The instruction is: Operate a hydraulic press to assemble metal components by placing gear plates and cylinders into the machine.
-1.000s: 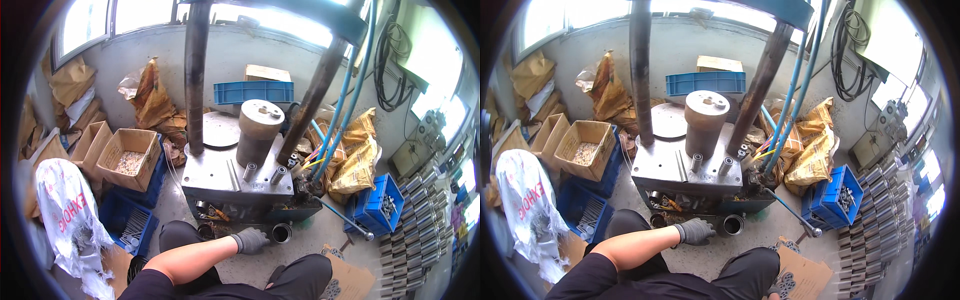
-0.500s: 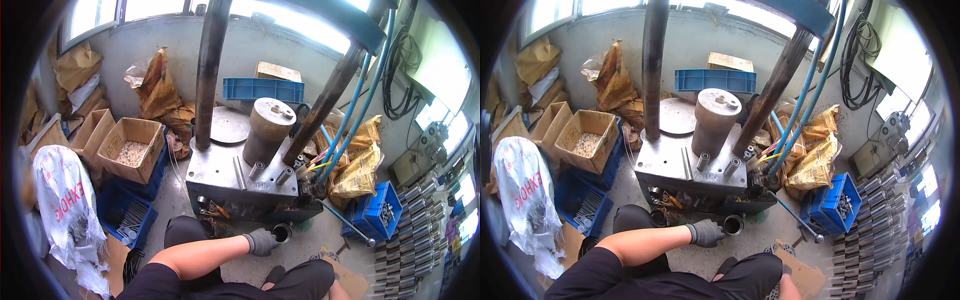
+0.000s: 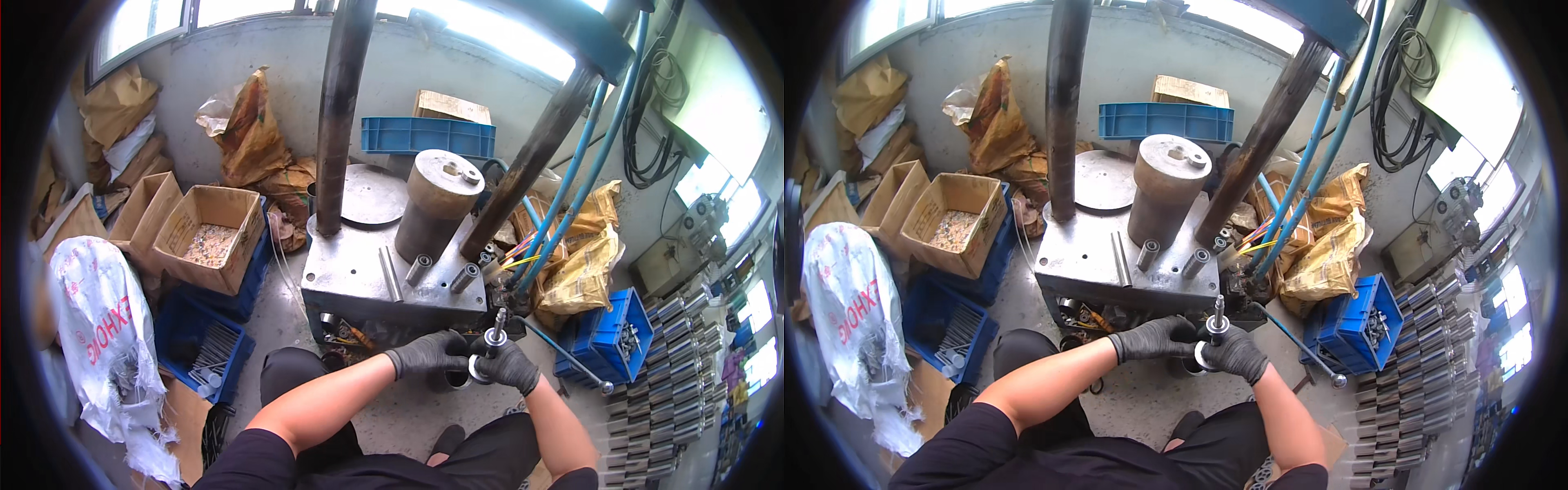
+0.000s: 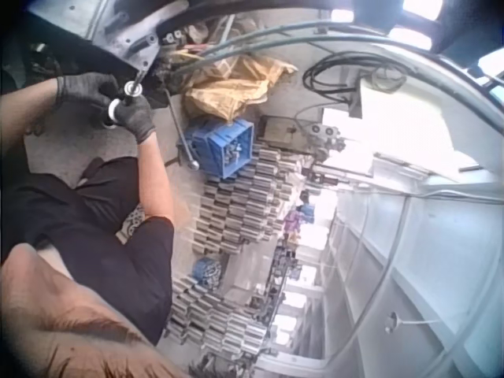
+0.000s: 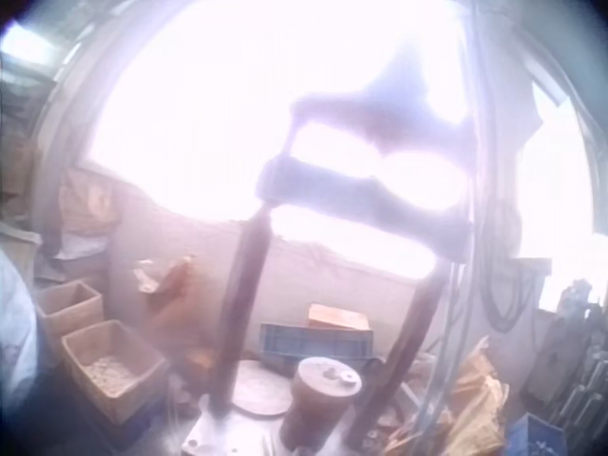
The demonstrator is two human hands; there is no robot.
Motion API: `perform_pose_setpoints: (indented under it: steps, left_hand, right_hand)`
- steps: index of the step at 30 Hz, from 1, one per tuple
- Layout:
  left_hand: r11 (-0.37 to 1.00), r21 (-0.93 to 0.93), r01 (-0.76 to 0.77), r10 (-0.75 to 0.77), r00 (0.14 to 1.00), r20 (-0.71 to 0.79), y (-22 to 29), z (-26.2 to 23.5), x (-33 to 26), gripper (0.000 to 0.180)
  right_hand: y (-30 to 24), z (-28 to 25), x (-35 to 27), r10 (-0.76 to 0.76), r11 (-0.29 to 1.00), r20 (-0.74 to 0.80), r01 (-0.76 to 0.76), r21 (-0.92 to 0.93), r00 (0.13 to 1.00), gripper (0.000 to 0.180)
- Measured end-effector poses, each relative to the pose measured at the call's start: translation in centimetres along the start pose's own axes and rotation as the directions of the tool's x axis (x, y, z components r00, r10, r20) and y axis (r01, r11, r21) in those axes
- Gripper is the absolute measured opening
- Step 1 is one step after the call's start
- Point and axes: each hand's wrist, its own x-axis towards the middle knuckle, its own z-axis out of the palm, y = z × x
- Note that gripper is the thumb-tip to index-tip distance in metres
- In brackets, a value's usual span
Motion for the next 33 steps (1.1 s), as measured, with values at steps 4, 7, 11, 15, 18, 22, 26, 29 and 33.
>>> perform_pose_setpoints:
  steps: [4, 7, 11, 15, 18, 22, 26, 29, 33]
  left_hand:
    - [0.982, -0.051, 0.183, -0.172, 0.969, 0.176, 2.5, -0.8, -2.8, 0.067]
    - [0.998, -0.041, 0.045, -0.037, 0.984, 0.174, 3.5, 0.3, -4.8, 0.066]
    - [0.994, -0.112, 0.001, 0.023, 0.977, 0.214, 3.4, 1.1, -5.5, 0.066]
    - [0.946, -0.272, 0.174, -0.065, 0.928, 0.368, 3.2, 0.1, -5.6, 0.062]
    - [0.832, -0.527, 0.171, 0.151, 0.846, 0.512, 3.2, -0.2, -6.3, 0.052]
    - [0.719, -0.673, 0.171, 0.003, 0.968, 0.249, 1.9, -0.3, -6.8, 0.044]
    - [0.242, -0.965, -0.103, -0.374, 0.908, -0.191, -0.4, 0.0, -6.3, 0.035]
    - [0.482, -0.826, -0.292, -0.442, 0.733, -0.517, -0.7, -1.3, -6.7, 0.038]
    - [0.897, -0.377, -0.231, -0.209, 0.530, -0.822, 1.4, -4.1, -8.1, 0.057]
  right_hand:
    - [-3.9, 1.1, -1.6, -0.050, 0.925, -0.124, 0.093, 0.368, 0.991, 0.038]
    - [-4.5, 1.7, -2.5, -0.032, 0.889, -0.111, 0.079, 0.450, 0.993, 0.037]
    - [-4.0, 1.9, -3.3, -0.273, 0.863, -0.115, 0.296, 0.408, 0.955, 0.036]
    - [-3.5, 1.4, -4.2, -0.397, 0.733, -0.064, 0.359, 0.578, 0.915, 0.034]
    - [-3.0, 0.5, -5.1, -0.357, 0.471, 0.003, 0.177, 0.864, 0.934, 0.047]
    - [-1.7, 0.0, -5.5, -0.276, 0.439, -0.014, 0.139, 0.888, 0.961, 0.037]
    - [-0.9, 0.7, -4.8, -0.175, 0.625, -0.166, 0.240, 0.743, 0.970, 0.035]
    - [-1.2, 1.2, -4.5, -0.062, 0.718, -0.187, 0.174, 0.674, 0.980, 0.030]
    - [-1.6, 1.3, -4.3, -0.101, 0.712, -0.200, 0.212, 0.670, 0.974, 0.026]
